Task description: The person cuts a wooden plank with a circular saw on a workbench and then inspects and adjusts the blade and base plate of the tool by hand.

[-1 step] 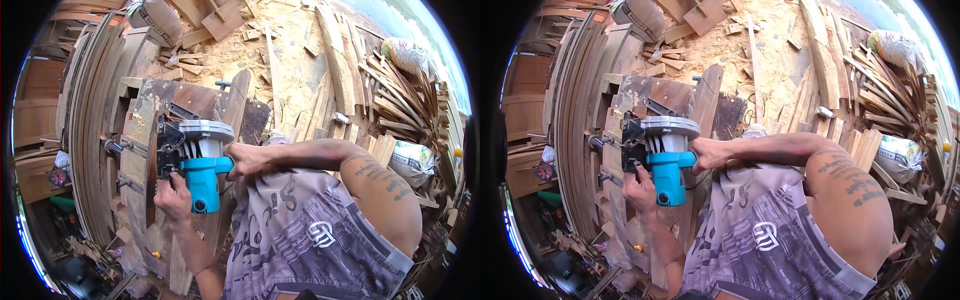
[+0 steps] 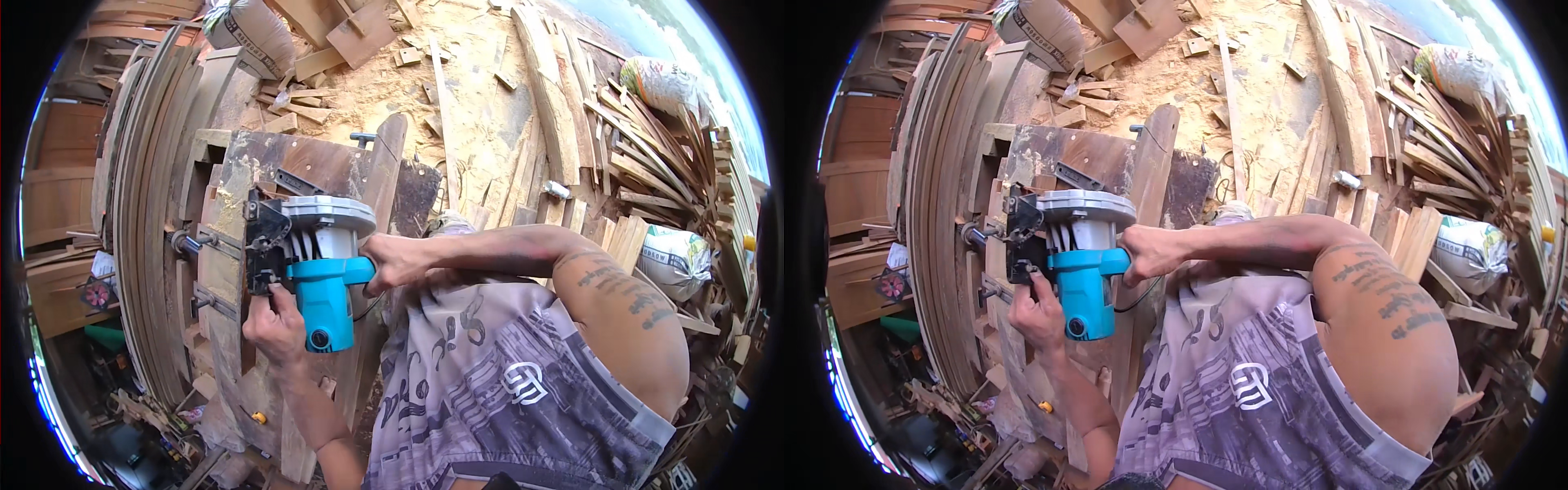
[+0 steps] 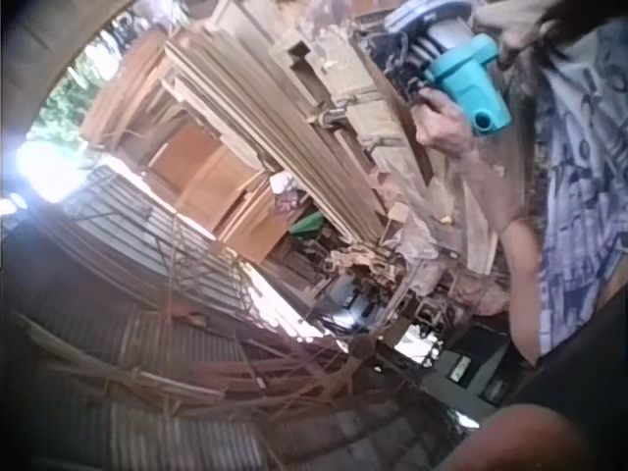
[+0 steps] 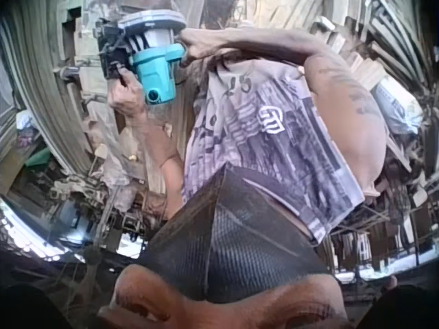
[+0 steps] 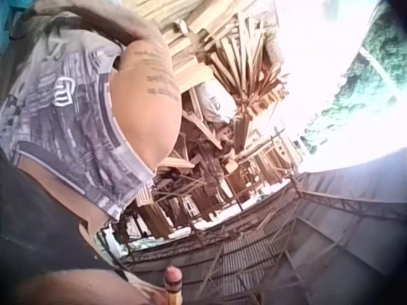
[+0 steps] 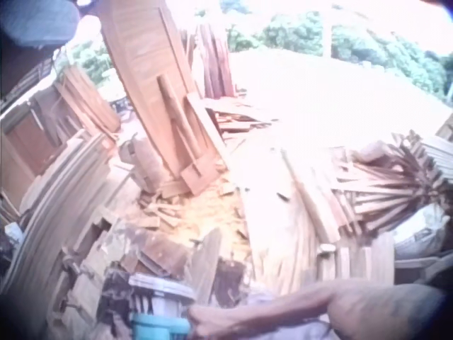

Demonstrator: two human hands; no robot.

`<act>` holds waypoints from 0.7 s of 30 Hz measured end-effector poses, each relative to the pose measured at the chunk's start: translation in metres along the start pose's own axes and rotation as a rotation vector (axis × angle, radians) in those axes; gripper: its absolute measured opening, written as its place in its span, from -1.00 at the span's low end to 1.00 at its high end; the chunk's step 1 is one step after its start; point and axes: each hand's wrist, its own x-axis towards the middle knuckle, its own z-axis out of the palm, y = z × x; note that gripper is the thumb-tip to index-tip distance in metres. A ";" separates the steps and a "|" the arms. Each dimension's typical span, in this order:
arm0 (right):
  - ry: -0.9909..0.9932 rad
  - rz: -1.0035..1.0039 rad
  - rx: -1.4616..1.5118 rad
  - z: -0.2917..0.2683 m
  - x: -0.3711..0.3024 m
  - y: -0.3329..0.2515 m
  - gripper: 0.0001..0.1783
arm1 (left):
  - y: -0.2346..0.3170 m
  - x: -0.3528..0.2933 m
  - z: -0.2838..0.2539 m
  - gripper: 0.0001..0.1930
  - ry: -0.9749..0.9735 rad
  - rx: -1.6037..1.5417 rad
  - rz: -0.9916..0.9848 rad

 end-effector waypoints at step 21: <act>1.088 0.251 0.278 0.068 -0.168 -0.056 -0.62 | 0.055 -0.011 0.172 -0.51 -0.835 -0.985 -0.459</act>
